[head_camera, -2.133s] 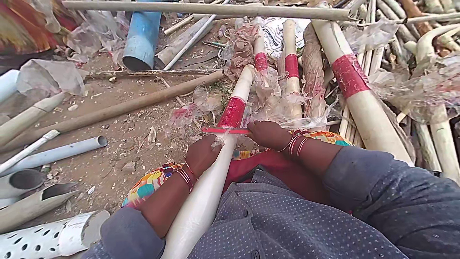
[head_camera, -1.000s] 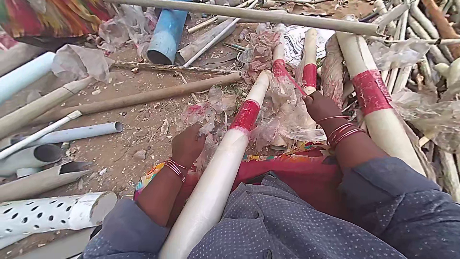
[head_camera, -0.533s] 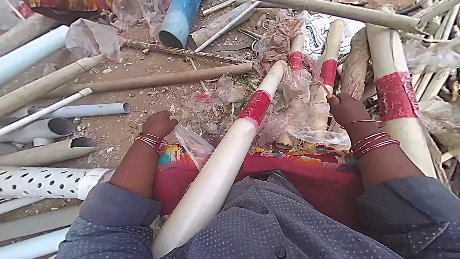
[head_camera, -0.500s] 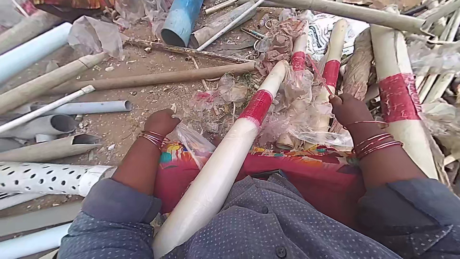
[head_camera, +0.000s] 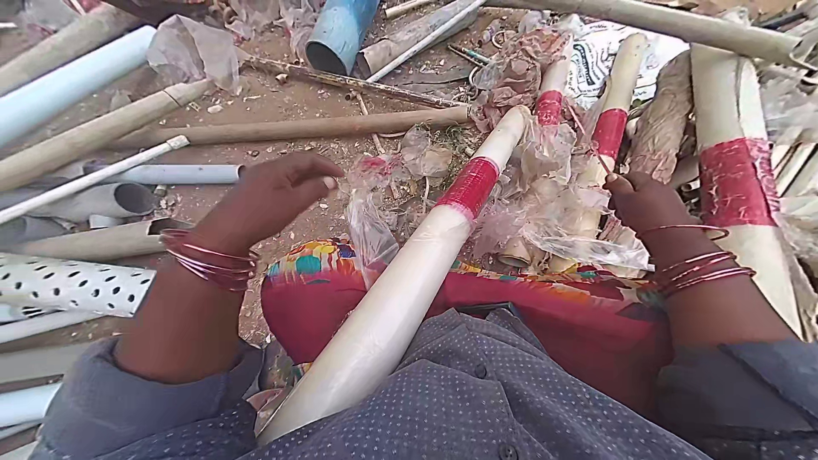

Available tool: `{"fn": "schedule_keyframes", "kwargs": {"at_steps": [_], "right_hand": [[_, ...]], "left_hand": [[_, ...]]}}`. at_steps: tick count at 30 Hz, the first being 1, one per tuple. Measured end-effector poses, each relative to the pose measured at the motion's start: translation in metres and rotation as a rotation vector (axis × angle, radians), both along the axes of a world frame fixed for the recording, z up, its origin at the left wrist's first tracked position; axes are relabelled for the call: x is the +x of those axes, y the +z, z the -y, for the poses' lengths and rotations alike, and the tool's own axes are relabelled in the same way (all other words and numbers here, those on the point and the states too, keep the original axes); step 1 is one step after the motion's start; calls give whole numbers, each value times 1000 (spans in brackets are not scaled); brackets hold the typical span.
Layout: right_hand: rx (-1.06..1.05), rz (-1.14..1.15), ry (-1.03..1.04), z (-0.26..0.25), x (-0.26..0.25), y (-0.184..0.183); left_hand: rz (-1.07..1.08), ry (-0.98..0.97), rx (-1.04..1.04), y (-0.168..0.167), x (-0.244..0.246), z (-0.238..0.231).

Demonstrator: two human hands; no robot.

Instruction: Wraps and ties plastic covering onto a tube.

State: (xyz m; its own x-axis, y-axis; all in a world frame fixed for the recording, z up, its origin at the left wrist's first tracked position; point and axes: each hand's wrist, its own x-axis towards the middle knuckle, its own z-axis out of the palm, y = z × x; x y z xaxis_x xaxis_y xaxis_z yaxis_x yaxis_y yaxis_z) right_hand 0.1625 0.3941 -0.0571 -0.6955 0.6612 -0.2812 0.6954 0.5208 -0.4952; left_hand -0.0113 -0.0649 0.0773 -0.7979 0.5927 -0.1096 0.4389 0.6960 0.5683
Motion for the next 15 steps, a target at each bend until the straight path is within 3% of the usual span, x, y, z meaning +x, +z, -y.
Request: {"fn": "schedule_keyframes", "kwargs": {"at_steps": [2,4,9,12,15], "right_hand": [[-5,3,5,3,-2,3],[-1,7,10,6,-1,5],[-18,26,34,11,2,10],[-20,54,45,13,-1,10],[-20,55,70,14,-6,10]], "left_hand": [[74,-283,-195,-23,15,-12],[49,-420,-405,-54,27,-22],[114,-462,-811,-95,33,-34],[75,-506,-906,-105,31,-38],[37,-493,-873,-99,36,-44]]}}
